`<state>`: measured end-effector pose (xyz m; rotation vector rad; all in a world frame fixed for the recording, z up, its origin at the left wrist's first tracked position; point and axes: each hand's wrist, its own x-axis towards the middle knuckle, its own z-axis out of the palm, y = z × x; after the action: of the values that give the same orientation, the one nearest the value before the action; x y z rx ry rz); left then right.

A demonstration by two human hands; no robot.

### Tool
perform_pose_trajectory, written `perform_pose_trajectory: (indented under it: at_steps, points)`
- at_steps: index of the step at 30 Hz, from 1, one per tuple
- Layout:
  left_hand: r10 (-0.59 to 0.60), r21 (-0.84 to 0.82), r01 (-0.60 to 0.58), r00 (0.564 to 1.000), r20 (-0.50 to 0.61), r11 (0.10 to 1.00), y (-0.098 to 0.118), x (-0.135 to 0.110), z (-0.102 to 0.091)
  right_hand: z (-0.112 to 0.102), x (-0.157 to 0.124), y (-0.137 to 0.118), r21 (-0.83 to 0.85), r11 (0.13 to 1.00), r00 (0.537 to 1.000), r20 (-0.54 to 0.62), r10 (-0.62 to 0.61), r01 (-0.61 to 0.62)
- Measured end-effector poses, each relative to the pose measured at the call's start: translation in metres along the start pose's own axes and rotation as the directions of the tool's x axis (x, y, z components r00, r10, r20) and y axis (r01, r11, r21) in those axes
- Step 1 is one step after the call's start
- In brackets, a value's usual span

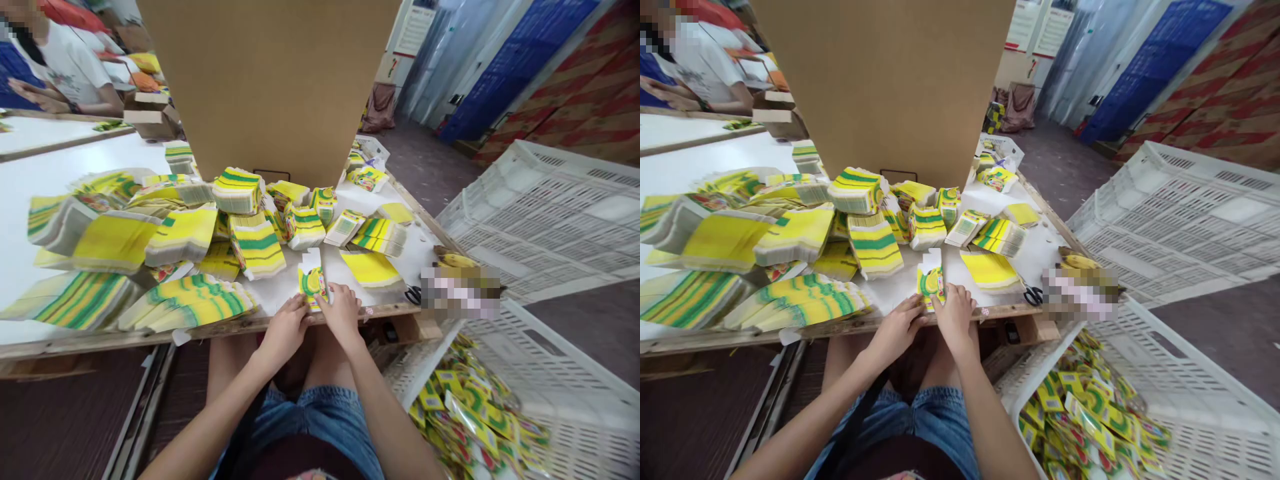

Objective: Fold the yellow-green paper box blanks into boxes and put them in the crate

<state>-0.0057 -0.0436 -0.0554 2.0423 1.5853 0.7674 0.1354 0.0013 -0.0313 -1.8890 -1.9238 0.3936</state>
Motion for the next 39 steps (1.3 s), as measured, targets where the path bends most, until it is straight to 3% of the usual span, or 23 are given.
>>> perform_pose_trajectory:
  at_steps: [3, 14, 30, 39]
  points:
    - [0.011, 0.029, -0.011, 1.000, 0.012, 1.000, 0.000, 0.000, 0.000, 0.020, 0.011, -0.009, 0.009, 0.998, 0.998, -0.001, 0.069, -0.069]
    - [0.020, 0.079, -0.022, 0.999, 0.030, 0.997, 0.002, 0.001, -0.002, 0.025, 0.020, -0.004, 0.124, 0.970, 0.977, 0.058, 0.205, -0.211]
    - [0.040, 0.090, -0.039, 0.999, -0.009, 0.995, 0.001, -0.001, 0.001, 0.023, 0.023, -0.002, 0.163, 0.957, 0.968, 0.110, 0.225, -0.241]
    - [0.029, -0.023, -0.031, 0.997, -0.072, 0.999, -0.002, -0.003, 0.005, 0.031, 0.030, 0.007, 0.251, 0.939, 0.970, 0.115, 0.213, -0.236]
